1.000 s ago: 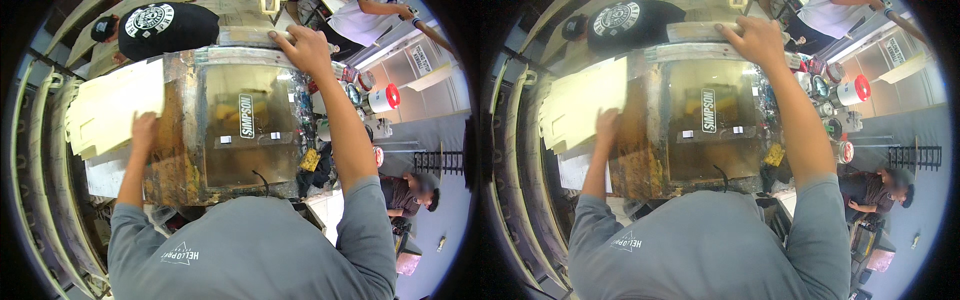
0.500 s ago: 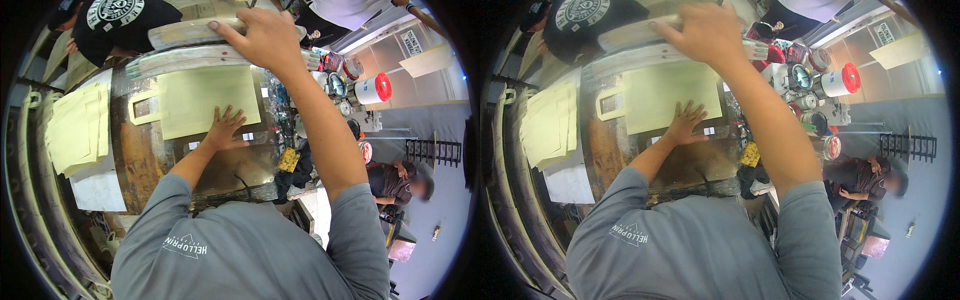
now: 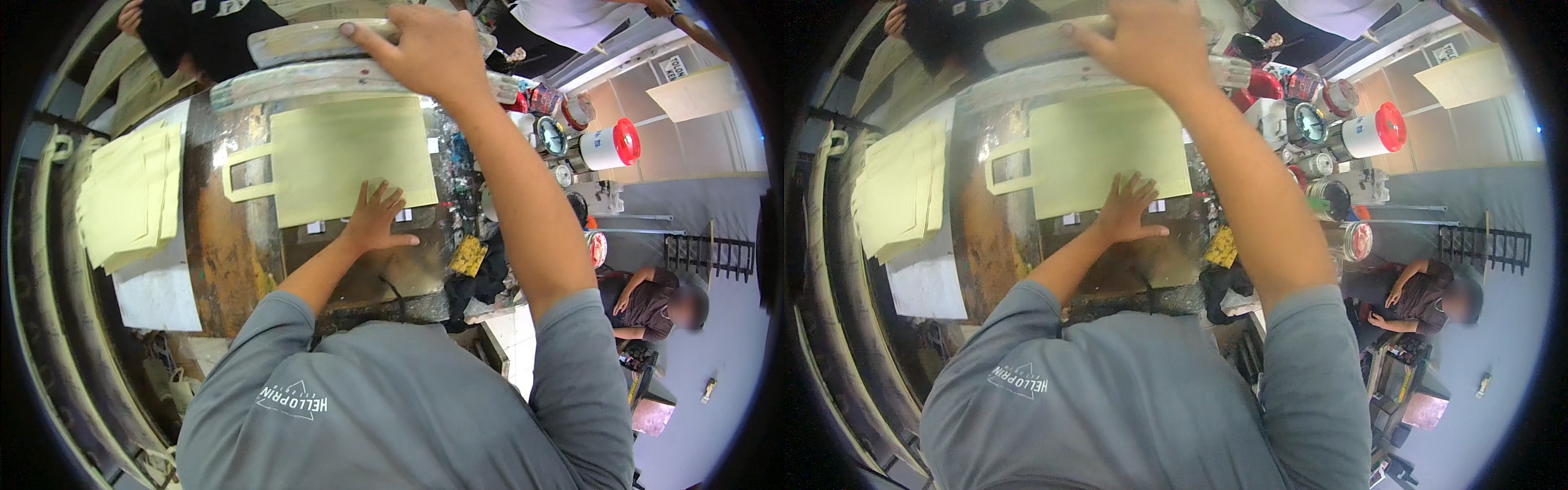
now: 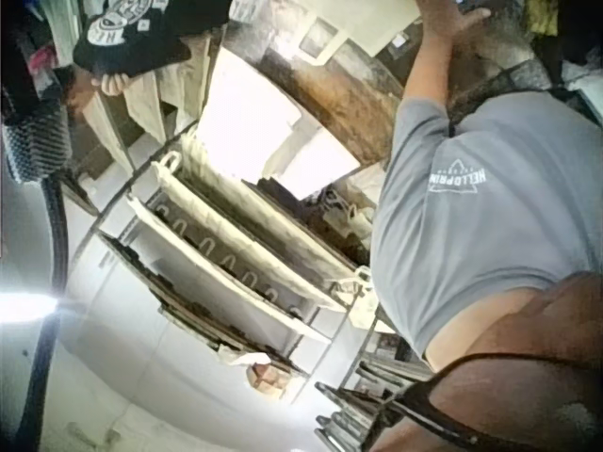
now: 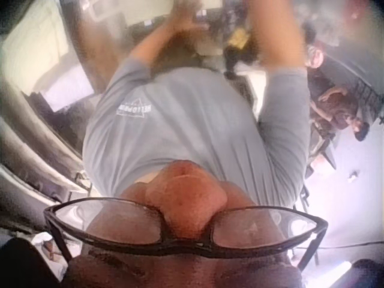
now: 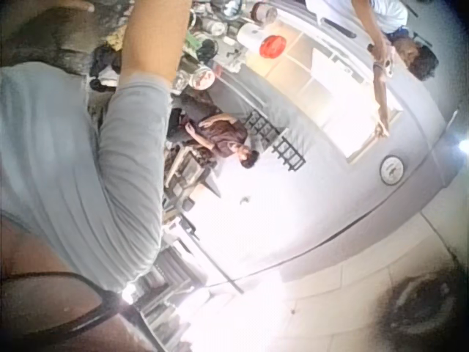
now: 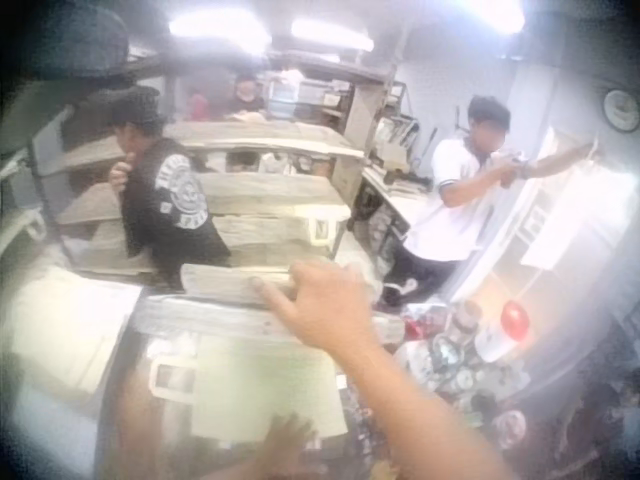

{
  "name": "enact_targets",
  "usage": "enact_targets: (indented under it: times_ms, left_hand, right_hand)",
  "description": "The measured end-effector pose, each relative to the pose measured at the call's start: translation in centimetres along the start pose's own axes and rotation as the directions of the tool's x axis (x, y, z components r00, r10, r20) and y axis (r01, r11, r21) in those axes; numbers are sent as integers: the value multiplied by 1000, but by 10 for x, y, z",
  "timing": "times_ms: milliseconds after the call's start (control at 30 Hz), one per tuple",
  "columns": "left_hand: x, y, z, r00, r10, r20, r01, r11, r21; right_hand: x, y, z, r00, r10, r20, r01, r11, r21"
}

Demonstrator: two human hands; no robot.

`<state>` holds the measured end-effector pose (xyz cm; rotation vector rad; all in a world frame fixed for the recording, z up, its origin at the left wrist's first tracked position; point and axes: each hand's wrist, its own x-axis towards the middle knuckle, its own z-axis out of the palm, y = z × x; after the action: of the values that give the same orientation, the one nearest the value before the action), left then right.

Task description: The person places a tote bag onto a flat printing surface, lowers a screen printing frame, and uses a squeegee to spread green ink across the screen. They repeat this process for multiple bags, removing each printed bag before starting the next one.

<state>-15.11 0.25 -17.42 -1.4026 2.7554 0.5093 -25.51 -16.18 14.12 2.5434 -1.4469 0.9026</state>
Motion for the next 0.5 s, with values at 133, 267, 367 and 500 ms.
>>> enact_targets:
  times_ms: [133, 267, 367, 500]
  left_hand:
    - [-25, -13, -19, 987, 20, -159, -63, 961, -269]
    - [-39, -6, -8, 995, -79, -56, 81, 996, 34]
    - [-55, -3, 11, 994, -99, -52, 103, 990, 97]
    - [-61, -7, 1, 983, -131, -132, 128, 991, -29]
  right_hand:
    - [-2, -4, -5, 995, 74, 60, -73, 997, -16]
    - [-15, 5, 15, 994, -83, -77, 67, 979, -193]
    - [-21, -1, 17, 994, -87, -68, 73, 981, -180]
    - [-30, -7, 14, 997, -72, -5, 70, 981, -183]
